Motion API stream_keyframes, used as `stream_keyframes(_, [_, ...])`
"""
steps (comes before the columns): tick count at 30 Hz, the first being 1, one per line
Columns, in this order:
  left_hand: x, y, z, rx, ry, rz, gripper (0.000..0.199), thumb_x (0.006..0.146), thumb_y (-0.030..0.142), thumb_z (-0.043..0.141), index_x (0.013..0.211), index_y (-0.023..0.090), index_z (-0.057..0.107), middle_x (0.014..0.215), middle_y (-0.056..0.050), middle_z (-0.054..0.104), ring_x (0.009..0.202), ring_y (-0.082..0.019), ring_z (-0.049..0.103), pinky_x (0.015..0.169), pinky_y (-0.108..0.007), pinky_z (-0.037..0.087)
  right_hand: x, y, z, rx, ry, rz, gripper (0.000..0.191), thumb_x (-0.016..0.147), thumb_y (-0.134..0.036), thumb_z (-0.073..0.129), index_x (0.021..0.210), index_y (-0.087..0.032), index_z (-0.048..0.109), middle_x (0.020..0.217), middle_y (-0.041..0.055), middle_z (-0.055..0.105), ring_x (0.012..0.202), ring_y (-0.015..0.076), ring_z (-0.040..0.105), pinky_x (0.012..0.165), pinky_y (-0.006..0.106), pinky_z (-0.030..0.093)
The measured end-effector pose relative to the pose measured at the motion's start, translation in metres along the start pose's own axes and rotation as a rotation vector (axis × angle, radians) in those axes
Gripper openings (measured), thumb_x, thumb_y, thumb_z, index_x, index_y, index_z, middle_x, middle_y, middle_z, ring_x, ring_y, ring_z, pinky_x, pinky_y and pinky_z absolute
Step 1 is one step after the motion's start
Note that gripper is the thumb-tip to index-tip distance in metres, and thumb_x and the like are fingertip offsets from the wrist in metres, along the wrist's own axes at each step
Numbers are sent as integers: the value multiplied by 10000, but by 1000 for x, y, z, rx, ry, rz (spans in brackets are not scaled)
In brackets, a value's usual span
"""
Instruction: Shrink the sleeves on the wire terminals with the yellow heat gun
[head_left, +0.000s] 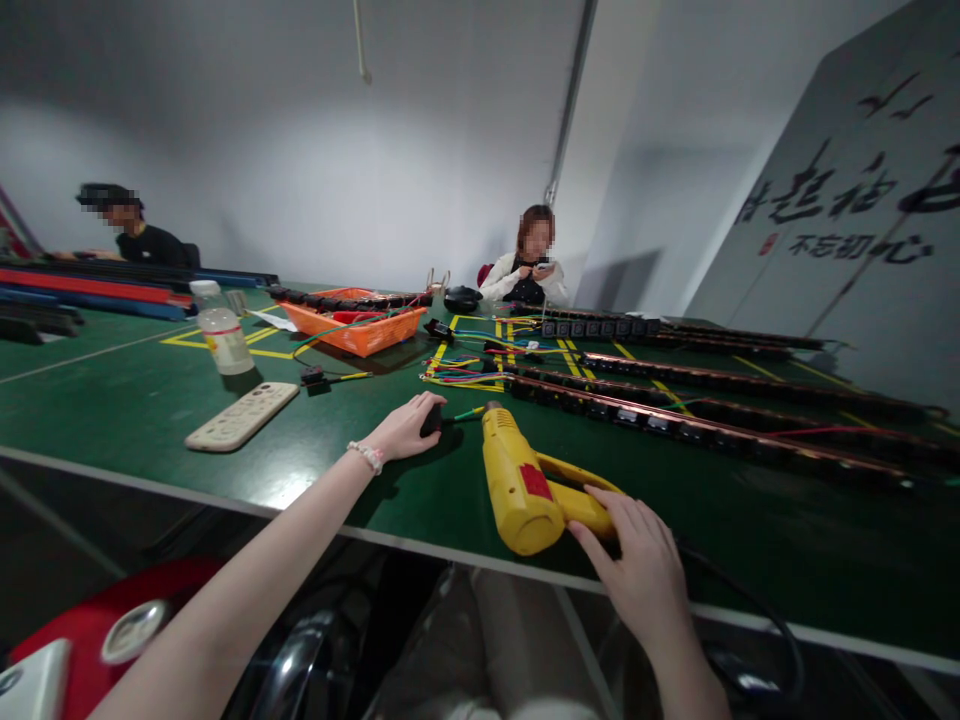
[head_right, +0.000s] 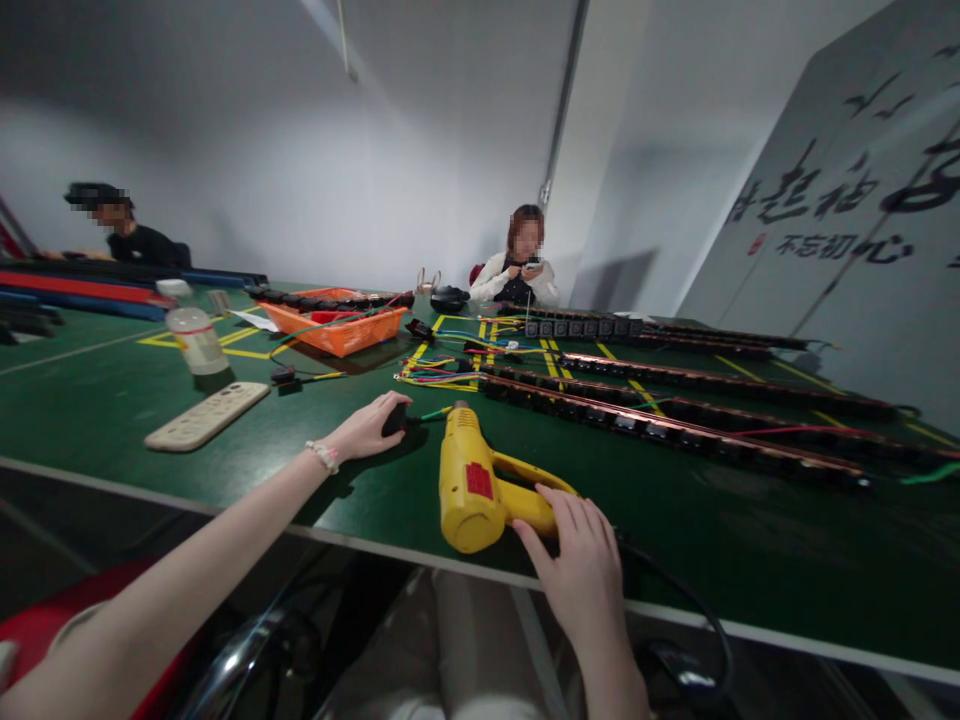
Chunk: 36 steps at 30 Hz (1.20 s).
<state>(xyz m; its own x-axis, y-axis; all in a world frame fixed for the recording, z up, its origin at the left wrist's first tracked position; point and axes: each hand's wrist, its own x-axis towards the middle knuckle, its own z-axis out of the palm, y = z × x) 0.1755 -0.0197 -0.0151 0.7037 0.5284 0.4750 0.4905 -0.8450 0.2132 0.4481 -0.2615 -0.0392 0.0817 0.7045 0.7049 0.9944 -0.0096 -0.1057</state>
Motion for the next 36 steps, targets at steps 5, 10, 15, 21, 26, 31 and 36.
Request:
stream_keyframes(5, [0,-1,0,5,2,7,457,778,274,518,1213,193,404,1159,-91,522,1063,-231,529,915,-371,462,-1,-3,-2,-111,52,36,452,884,-563,380,1087,-191,536,1003,58,621,955,242,530,860,381,371])
stream_keyframes(10, [0,-2,2,1,15,9,466,774,274,523,1218,196,402,1165,-90,524,1074,-230,530,920,-368,461,-4,-15,-6,-163,61,15,437,888,-538,389,1077,-168,526,970,74,613,921,242,518,846,382,362])
stream_keyframes(15, [0,-2,3,-1,10,3,475,766,276,525,1219,196,407,1163,-90,524,1061,-230,537,911,-365,466,-8,-28,-6,-184,85,-11,477,862,-551,435,1100,-147,521,977,87,612,924,249,513,857,396,357])
stream_keyframes(21, [0,0,2,-4,-1,-21,484,754,268,523,1222,200,418,1146,-91,525,1034,-236,546,879,-372,478,-8,-43,-1,-96,82,-59,478,831,-520,502,1118,-138,516,1006,90,605,954,245,507,887,400,357])
stream_keyframes(26, [0,1,1,-25,-4,-27,506,731,238,542,1221,204,422,1164,-92,519,1055,-237,536,884,-364,475,-6,-55,1,-13,66,-112,478,806,-483,543,1135,-137,512,1030,92,601,984,242,502,913,401,347])
stream_keyframes(31, [0,2,-2,-65,-7,-13,503,735,246,556,1218,213,417,1162,-88,519,1078,-235,523,909,-371,462,-6,-61,0,31,49,-158,465,786,-445,563,1133,-138,521,1034,91,609,989,235,514,915,394,351])
stream_keyframes(36, [0,1,-2,-54,-27,-10,511,740,252,546,1227,207,397,1177,-90,508,1090,-242,508,915,-382,456,-6,-61,-2,35,13,-130,446,801,-456,550,1139,-167,521,1056,84,620,987,235,540,927,394,357])
